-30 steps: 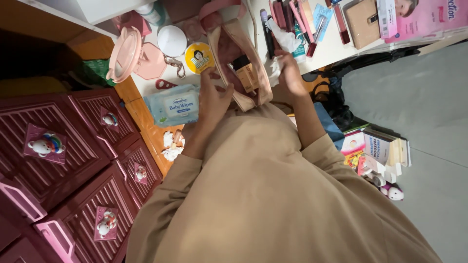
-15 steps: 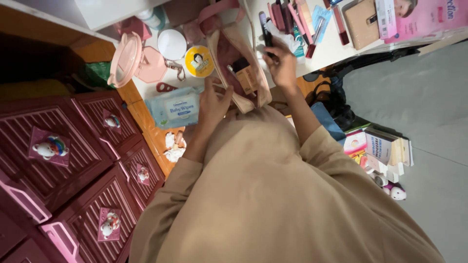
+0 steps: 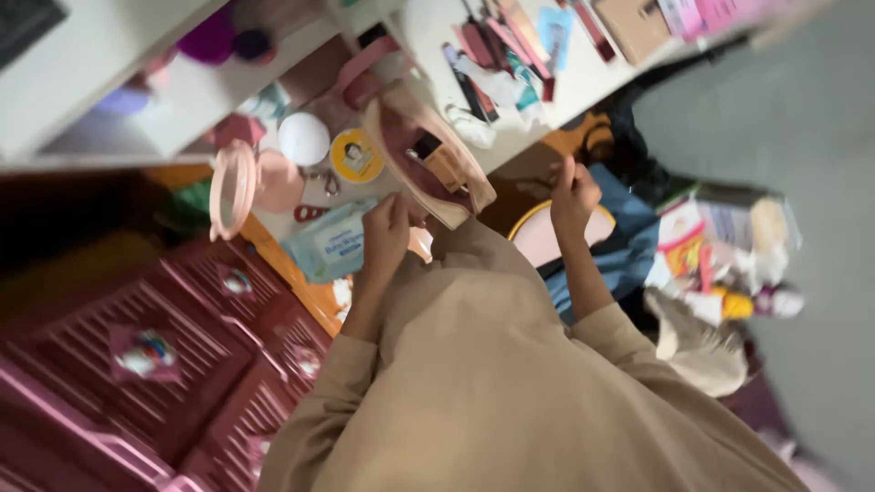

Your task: Organize and clean various makeup items and tools on a vanity desk.

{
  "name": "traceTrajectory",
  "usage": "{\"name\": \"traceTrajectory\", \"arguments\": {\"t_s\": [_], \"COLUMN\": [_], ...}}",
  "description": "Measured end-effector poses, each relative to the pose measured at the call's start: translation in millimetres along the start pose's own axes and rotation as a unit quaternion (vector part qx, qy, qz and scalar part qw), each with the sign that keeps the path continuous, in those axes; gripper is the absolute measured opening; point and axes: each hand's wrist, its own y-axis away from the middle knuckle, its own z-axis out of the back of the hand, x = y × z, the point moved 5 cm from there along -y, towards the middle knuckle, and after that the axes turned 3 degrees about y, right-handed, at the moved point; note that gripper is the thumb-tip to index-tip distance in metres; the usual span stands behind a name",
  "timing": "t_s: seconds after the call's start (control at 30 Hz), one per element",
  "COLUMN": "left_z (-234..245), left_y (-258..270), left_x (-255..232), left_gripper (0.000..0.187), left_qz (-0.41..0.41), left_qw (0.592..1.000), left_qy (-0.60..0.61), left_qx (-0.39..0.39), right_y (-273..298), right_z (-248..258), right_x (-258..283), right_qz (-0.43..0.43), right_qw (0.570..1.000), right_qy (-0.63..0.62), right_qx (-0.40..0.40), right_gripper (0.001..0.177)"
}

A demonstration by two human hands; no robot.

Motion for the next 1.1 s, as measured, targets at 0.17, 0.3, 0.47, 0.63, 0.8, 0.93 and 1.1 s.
{"name": "traceTrajectory", "arguments": {"t_s": [0.17,0.3,0.47,0.63,0.8,0.93,1.1], "left_z": [7,13,25,16,-23,-50,-72], "left_y": [-1,12,36,64,96,110,117], "left_x": [-31,-41,-35,14,44,66,96], "left_gripper": [0.045,0.034,0.017,0.02,0.02,0.03,0.034], "left_qz": [-0.043,-0.105,-0.083,-0.202,-0.123,-0.07,-0.065], "left_qw": [0.989,0.979,0.96,0.896,0.866,0.834,0.803], "left_qy": [-0.121,-0.065,-0.081,-0.139,-0.079,-0.144,-0.167], "left_qx": [0.078,0.162,0.256,0.371,0.478,0.529,0.568], "right_y": [98,203,332,457,550,591,585], "right_z": [25,31,14,27,49,58,90], "right_x": [-13,-24,-32,-26,-25,-24,-18], "right_qz": [-0.059,-0.155,-0.25,-0.335,-0.327,-0.409,-0.398], "right_qw": [0.98,0.97,0.935,0.898,0.856,0.794,0.766], "right_qy": [-0.182,-0.165,-0.195,-0.148,-0.166,-0.119,-0.062], "right_qx": [-0.048,-0.09,-0.159,-0.244,-0.364,-0.433,-0.501], "right_gripper": [0.032,0.04,0.029,0.028,0.028,0.031,0.029]}}
